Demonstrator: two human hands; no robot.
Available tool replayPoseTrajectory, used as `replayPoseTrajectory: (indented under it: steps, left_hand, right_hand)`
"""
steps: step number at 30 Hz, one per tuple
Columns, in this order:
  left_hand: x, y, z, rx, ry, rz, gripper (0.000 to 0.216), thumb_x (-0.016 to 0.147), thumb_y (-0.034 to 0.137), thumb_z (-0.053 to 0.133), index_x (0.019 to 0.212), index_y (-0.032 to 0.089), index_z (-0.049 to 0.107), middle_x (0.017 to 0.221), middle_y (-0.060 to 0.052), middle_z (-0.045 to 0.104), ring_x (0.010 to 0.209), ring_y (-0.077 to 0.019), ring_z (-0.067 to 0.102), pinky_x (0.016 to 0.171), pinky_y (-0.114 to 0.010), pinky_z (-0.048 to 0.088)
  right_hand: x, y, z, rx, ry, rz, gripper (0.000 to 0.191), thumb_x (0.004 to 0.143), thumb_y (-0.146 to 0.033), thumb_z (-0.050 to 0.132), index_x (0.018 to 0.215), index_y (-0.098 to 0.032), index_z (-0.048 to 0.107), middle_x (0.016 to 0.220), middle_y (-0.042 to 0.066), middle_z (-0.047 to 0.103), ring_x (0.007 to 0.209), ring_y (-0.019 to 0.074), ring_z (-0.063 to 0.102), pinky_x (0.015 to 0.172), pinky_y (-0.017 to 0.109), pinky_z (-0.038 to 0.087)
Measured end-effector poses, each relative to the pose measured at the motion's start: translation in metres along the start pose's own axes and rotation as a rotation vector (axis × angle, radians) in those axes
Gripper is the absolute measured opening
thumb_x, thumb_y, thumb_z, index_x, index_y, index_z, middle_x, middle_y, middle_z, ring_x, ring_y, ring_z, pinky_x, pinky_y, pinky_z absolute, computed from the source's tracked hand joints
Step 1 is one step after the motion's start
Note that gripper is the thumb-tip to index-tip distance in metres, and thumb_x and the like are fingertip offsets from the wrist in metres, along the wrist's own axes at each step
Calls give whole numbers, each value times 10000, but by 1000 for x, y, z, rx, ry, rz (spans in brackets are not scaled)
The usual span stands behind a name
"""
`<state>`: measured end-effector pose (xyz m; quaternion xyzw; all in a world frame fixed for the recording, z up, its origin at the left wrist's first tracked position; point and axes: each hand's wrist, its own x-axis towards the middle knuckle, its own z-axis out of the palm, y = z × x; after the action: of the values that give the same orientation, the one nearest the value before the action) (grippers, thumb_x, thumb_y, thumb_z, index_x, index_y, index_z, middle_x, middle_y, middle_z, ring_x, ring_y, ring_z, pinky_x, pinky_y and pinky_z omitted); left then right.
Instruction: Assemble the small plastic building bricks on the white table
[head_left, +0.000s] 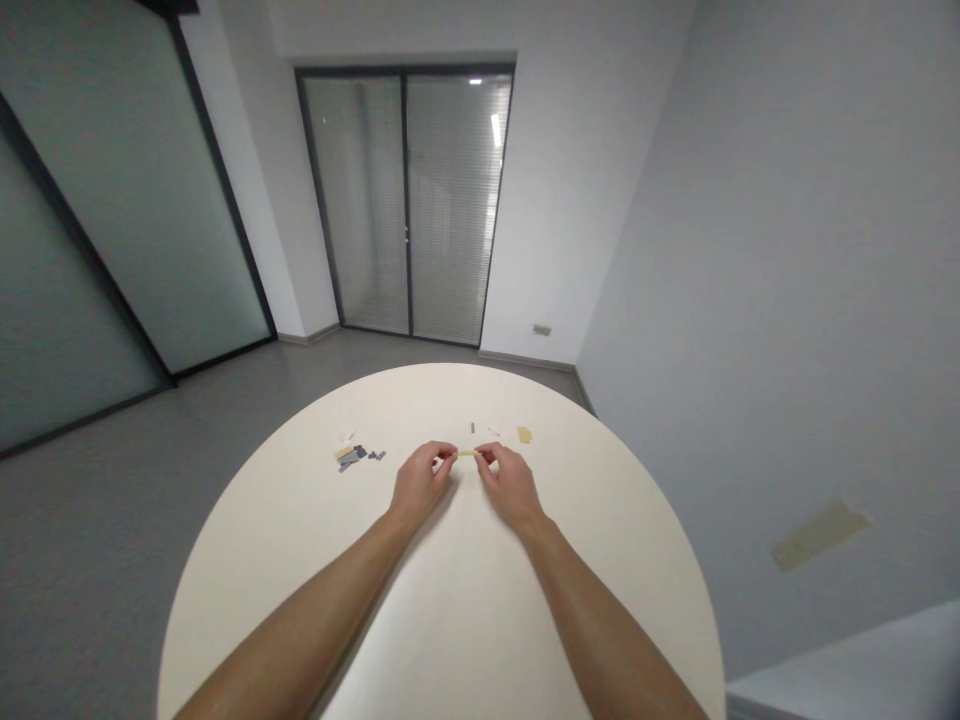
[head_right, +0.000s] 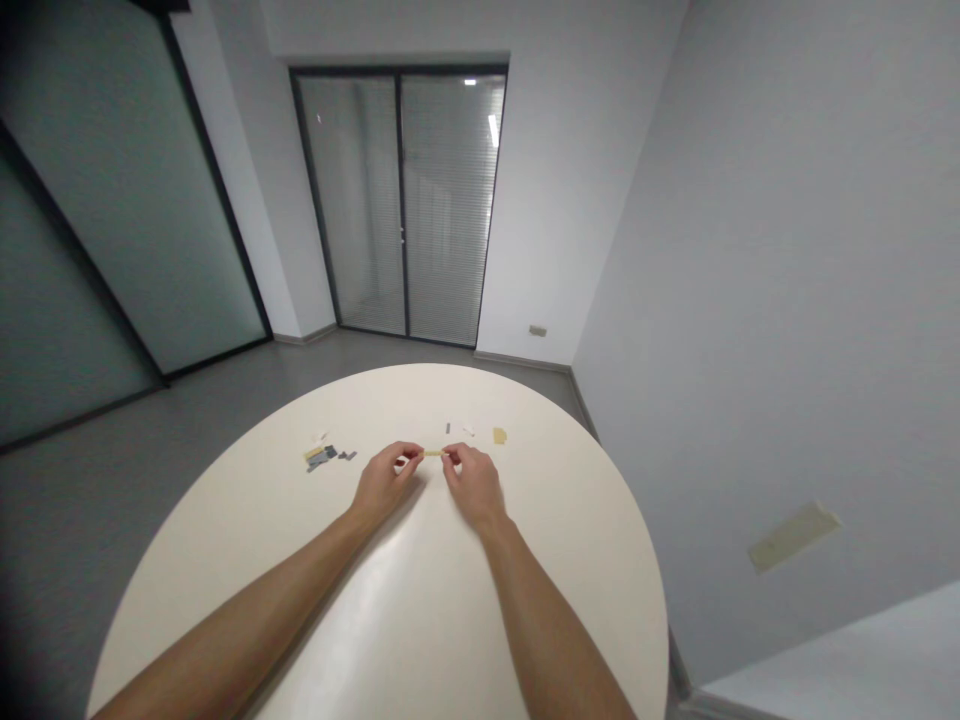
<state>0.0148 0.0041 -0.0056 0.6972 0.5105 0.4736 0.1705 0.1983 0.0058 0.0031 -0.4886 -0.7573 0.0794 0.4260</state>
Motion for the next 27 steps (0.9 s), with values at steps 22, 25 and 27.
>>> replayPoseTrajectory:
  steps: [22,25,27]
  left_hand:
    - [0,1,0,18,-14,-4,169,907,313,543,974,220,668,972,-46,714,913,-201,650,815,-337,512]
    - [0,0,1,11,-17,-2,162,906,301,542,970,222,668,969,-41,714,910,-196,651,809,-330,514]
    - [0,-1,1,9,-16,0,156,902,295,547,967,224,670,964,-38,715,904,-193,652,804,-326,514]
  right_hand:
    - [0,-4,-2,-22,-12,15,158,962,-270,497,957,-219,646,895,31,709,847,187,630,797,312,438]
    - [0,-4,-3,-28,-21,11,179,972,-270,475,966,-219,647,900,36,709,858,193,628,802,313,439]
    - [0,-3,-3,-30,-20,10,180,975,-271,471,971,-221,644,899,37,708,861,195,629,808,313,439]
